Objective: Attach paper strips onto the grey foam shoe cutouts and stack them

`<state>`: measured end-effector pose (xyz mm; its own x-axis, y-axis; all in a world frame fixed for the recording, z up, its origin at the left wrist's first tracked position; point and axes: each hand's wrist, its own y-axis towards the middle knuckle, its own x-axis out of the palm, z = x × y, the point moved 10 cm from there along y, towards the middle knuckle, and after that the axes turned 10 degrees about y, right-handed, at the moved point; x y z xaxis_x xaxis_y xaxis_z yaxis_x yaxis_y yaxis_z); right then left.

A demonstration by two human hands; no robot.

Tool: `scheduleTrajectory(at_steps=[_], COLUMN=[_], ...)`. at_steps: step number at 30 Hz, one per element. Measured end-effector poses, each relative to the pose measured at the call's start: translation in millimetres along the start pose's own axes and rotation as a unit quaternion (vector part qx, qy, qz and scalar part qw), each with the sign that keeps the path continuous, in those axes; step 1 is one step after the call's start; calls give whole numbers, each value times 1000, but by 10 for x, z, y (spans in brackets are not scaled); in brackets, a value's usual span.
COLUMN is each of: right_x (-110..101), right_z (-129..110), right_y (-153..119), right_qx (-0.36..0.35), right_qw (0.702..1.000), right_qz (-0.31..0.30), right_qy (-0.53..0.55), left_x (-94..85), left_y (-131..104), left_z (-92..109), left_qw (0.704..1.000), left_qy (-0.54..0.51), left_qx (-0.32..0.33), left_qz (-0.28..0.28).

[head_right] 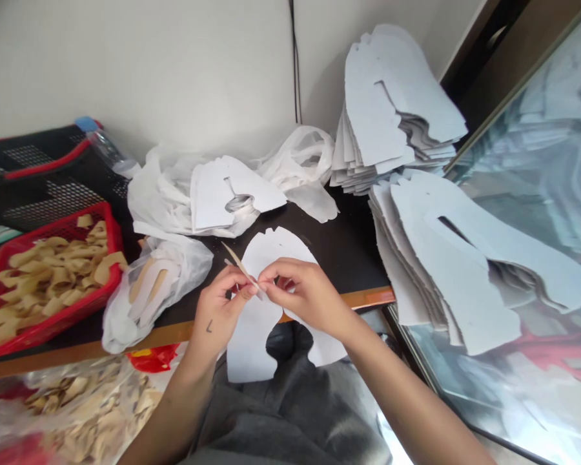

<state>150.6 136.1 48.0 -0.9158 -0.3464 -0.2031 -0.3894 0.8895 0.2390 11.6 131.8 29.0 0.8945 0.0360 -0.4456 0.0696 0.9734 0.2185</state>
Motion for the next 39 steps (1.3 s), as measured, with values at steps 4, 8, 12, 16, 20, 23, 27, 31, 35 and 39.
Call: scheduleTrajectory(at_steps=[4,8,12,16,20,23,27,31,35,39], right_x=[46,118,74,44,129,194,191,147,102,70], right_z=[107,175,27,-265,-460,-537,-613,-633,-632,-652], right_y=[47,80,107,71,32,7,-45,-125,-186,-231], right_qx=[52,78,5,-101,-177,-213,-234,-236,-238,-254], right_qw=[997,993,999,956,861,812,786,784,777,768], right_qz=[-42,-67,-14,30,6,-23,-13,11,21,22], right_qy=[41,62,-30,-275,-476,-542,-572,-574,-582,-587], left_x=[32,76,76,-205,-572,-404,-258,-143,-42,69], left_y=[44,105,121,43,-41,49,201,347,403,406], left_z=[-15,-73,-139,-94,307,605,824,840,781,623], left_qw=[999,997,995,999,975,962,930,933,946,957], left_qy=[-16,-52,-70,14,144,181,234,220,176,122], left_qx=[9,15,24,27,108,202,279,254,201,132], left_qz=[-32,-60,-62,25,133,26,-44,-130,-185,-227])
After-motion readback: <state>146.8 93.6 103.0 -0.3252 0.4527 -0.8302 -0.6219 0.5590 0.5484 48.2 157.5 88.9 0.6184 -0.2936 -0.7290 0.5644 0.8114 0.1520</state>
